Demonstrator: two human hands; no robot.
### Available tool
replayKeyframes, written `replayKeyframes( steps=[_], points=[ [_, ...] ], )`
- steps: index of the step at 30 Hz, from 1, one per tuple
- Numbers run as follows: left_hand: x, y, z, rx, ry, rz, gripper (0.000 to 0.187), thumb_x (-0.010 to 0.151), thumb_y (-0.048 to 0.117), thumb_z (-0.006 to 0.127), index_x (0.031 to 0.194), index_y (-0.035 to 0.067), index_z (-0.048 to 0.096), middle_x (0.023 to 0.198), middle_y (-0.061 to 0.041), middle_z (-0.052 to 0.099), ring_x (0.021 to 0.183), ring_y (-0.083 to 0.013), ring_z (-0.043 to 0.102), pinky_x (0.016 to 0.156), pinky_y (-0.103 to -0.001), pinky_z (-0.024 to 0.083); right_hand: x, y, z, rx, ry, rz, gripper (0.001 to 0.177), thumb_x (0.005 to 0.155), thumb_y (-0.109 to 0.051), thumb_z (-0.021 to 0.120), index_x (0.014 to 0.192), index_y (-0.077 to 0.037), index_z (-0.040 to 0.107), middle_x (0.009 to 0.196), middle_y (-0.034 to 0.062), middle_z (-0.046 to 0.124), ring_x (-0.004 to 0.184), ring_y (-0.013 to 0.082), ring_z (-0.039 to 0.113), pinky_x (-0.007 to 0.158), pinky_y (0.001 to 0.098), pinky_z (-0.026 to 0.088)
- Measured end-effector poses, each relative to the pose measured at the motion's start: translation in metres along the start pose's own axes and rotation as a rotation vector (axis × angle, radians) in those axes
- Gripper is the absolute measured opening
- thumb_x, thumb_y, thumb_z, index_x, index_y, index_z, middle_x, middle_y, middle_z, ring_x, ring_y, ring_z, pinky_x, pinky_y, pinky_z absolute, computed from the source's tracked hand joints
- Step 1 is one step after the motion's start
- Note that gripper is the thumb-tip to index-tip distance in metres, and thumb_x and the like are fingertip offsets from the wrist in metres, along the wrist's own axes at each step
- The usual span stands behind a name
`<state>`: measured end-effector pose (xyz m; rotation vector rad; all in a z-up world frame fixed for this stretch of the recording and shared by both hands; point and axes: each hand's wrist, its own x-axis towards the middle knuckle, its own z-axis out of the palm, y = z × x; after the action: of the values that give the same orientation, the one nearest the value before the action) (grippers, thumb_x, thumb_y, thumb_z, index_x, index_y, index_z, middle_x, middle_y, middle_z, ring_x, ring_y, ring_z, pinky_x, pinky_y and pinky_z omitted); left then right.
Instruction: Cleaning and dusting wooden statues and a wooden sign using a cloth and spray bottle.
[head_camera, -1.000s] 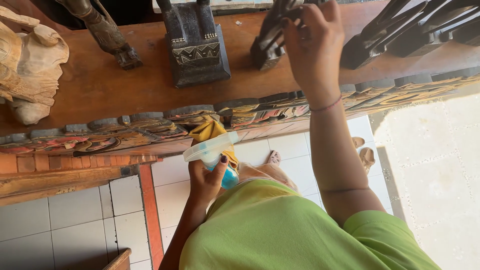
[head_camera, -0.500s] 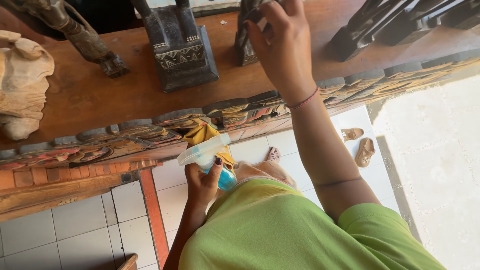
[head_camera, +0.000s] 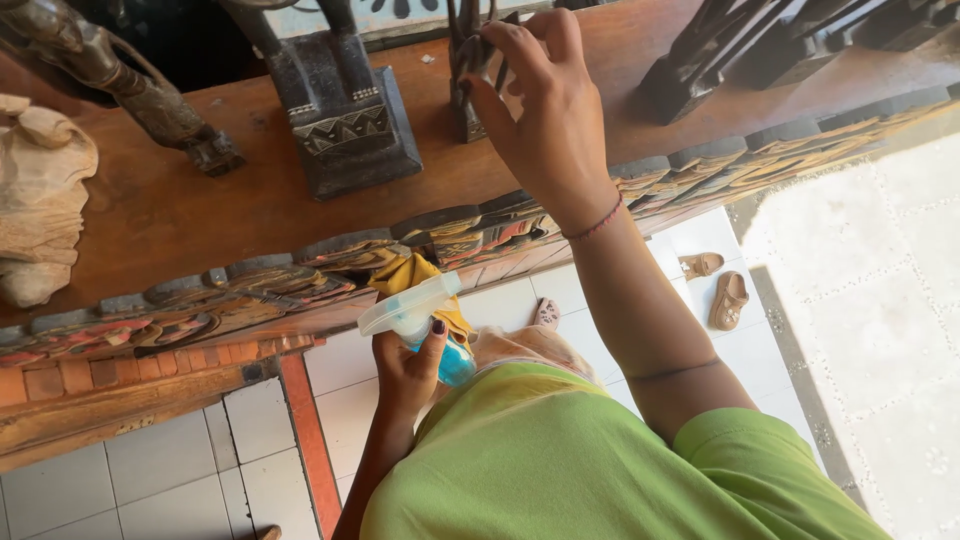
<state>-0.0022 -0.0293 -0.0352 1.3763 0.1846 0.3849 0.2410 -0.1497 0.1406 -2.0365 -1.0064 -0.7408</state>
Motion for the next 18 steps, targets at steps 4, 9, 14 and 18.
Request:
replayKeyframes(
  steps=[4,9,14,18],
  points=[
    [-0.002,-0.011,-0.003,0.038,0.017,0.034,0.030,0.098,0.018,0.070,0.117,-0.004,0.062,0.101,-0.011,0.069,0.089,-0.0172,0.069,0.080,-0.032,0.057,-0.019,0.011,-0.028,-0.060,0.092,0.071,0.032,0.104,-0.016,0.087,0.120,-0.006,0.062,0.126,0.0083,0.057,0.086,0.0152,0.069,0.077,0.0283,0.057],
    [0.008,0.009,0.012,-0.001,-0.003,0.037,0.039,0.096,0.021,0.070,0.124,-0.004,0.056,0.108,-0.010,0.066,0.092,-0.0161,0.067,0.083,-0.032,0.057,-0.033,0.062,-0.075,-0.317,0.324,0.171,0.044,0.094,-0.004,0.088,0.117,-0.011,0.052,0.116,0.0045,0.055,0.090,0.0200,0.061,0.080,0.0330,0.051],
    [0.022,0.021,0.034,-0.006,-0.067,-0.003,0.043,0.094,0.023,0.071,0.125,-0.002,0.054,0.110,-0.010,0.063,0.090,-0.0161,0.069,0.080,-0.032,0.058,-0.055,0.145,-0.093,-0.164,0.392,0.348,0.067,0.093,-0.008,0.085,0.143,-0.007,0.040,0.126,0.0105,0.053,0.102,0.0245,0.058,0.089,0.0368,0.051],
    [0.028,0.020,0.047,0.118,-0.140,0.089,0.037,0.097,0.022,0.069,0.123,-0.003,0.059,0.118,-0.012,0.060,0.097,-0.0188,0.068,0.085,-0.033,0.058,-0.057,0.173,-0.089,-0.231,0.233,0.194,0.065,0.098,-0.003,0.090,0.141,-0.005,0.040,0.120,0.0124,0.060,0.108,0.0258,0.062,0.092,0.0378,0.054]
  ],
)
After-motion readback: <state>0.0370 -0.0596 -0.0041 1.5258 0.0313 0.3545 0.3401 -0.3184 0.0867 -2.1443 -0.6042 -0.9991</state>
